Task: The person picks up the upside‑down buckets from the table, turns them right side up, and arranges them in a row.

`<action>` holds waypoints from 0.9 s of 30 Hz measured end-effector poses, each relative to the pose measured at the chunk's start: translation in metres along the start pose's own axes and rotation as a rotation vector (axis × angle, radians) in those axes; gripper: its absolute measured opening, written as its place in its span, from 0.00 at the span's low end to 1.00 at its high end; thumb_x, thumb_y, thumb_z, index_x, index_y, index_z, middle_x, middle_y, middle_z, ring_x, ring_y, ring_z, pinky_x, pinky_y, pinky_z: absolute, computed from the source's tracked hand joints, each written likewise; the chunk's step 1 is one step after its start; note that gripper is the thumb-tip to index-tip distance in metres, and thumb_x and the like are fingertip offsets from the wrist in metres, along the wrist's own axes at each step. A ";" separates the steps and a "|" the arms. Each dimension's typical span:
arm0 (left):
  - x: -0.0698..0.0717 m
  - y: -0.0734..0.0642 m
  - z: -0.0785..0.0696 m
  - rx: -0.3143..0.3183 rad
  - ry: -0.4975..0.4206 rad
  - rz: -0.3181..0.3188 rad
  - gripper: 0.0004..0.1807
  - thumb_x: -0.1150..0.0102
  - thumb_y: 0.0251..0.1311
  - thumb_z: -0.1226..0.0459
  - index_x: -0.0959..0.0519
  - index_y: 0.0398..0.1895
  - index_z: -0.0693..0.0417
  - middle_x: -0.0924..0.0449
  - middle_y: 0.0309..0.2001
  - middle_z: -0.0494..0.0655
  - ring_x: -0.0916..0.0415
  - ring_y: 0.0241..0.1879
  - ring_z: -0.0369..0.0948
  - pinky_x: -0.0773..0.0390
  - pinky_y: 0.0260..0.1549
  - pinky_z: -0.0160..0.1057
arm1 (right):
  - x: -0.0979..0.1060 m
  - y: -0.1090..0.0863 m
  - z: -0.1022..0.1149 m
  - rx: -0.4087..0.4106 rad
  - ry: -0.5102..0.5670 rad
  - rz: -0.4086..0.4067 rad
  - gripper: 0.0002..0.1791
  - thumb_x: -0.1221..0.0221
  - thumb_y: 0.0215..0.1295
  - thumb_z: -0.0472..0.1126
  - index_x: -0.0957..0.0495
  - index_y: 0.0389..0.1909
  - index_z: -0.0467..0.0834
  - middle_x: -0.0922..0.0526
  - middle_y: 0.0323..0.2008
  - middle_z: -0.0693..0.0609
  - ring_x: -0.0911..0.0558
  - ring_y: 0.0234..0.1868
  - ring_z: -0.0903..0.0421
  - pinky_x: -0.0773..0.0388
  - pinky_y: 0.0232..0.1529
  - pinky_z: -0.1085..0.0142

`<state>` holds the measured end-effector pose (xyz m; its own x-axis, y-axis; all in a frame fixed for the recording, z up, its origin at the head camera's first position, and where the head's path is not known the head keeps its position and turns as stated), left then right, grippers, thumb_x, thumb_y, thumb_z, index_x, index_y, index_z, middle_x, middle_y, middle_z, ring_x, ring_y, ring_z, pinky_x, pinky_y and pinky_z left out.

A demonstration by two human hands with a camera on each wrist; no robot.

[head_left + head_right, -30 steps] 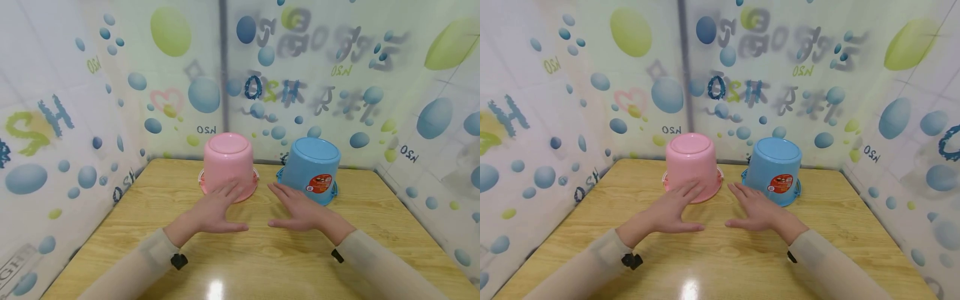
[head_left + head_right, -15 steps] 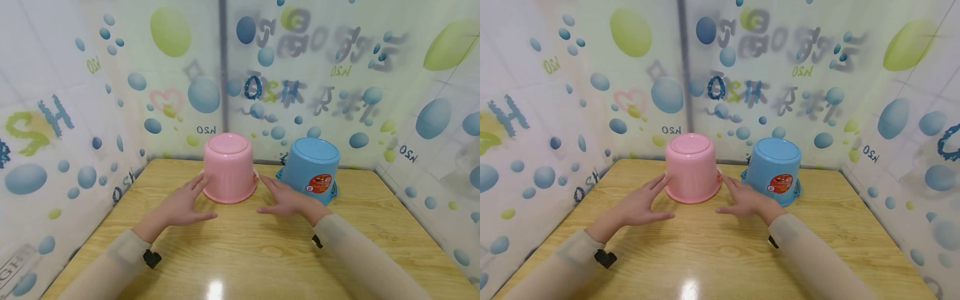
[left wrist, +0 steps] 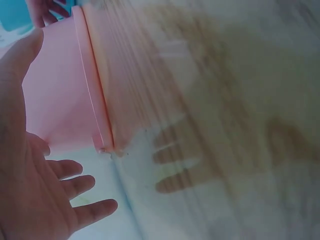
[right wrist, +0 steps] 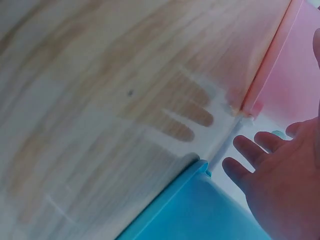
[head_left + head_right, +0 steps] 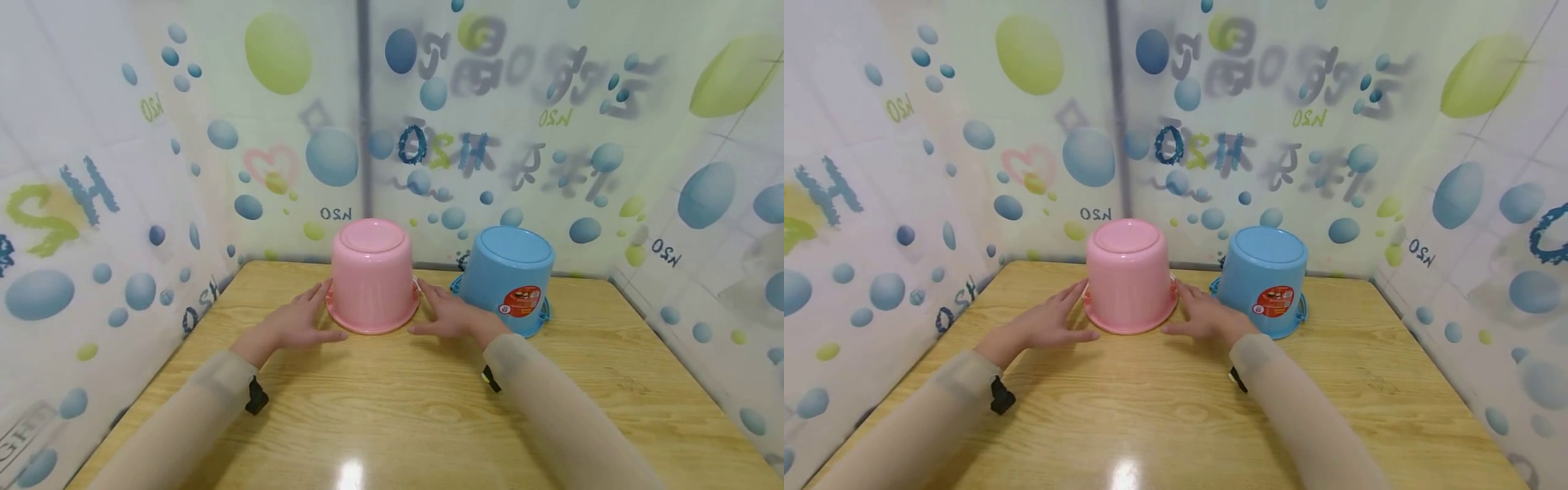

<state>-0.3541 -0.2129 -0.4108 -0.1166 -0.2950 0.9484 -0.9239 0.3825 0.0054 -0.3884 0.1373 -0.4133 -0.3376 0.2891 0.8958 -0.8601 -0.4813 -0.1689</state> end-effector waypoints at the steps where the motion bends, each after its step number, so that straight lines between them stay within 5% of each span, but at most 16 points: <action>1: -0.001 0.001 0.000 0.003 -0.003 0.007 0.73 0.40 0.60 0.20 0.64 0.93 0.48 0.55 0.89 0.67 0.46 0.84 0.71 0.34 0.75 0.76 | -0.001 0.002 0.000 -0.002 0.003 0.002 0.65 0.38 0.71 0.76 0.69 0.92 0.59 0.57 0.91 0.42 0.55 0.91 0.34 0.50 0.85 0.30; 8: -0.007 0.008 0.003 0.032 -0.026 0.066 0.74 0.41 0.62 0.21 0.68 0.92 0.51 0.60 0.90 0.67 0.52 0.86 0.71 0.40 0.79 0.74 | -0.003 0.009 0.001 0.011 -0.025 0.013 0.63 0.40 0.72 0.77 0.69 0.92 0.60 0.59 0.92 0.43 0.55 0.91 0.34 0.52 0.86 0.31; 16: -0.011 0.012 -0.001 -0.032 -0.092 0.073 0.75 0.35 0.65 0.28 0.73 0.90 0.59 0.68 0.91 0.62 0.61 0.89 0.67 0.57 0.83 0.76 | -0.005 0.009 0.004 0.018 -0.011 0.019 0.63 0.40 0.72 0.76 0.70 0.91 0.61 0.61 0.92 0.45 0.57 0.91 0.33 0.56 0.86 0.30; 27: -0.002 0.006 0.000 -0.100 -0.194 -0.037 0.66 0.39 0.75 0.35 0.75 0.91 0.50 0.61 0.91 0.56 0.58 0.89 0.64 0.58 0.80 0.80 | 0.000 0.005 0.006 0.104 0.075 -0.052 0.60 0.40 0.76 0.72 0.71 0.91 0.63 0.60 0.92 0.52 0.54 0.91 0.38 0.53 0.88 0.35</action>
<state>-0.3591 -0.2102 -0.4122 -0.1600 -0.4693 0.8684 -0.8894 0.4502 0.0795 -0.3903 0.1294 -0.4118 -0.3244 0.3752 0.8683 -0.8343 -0.5460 -0.0758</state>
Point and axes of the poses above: each hand's wrist, its own y-axis towards the middle knuckle, its own x-axis out of the back of the hand, z = x × y, the point moved 3 cm from there along y, towards the middle knuckle
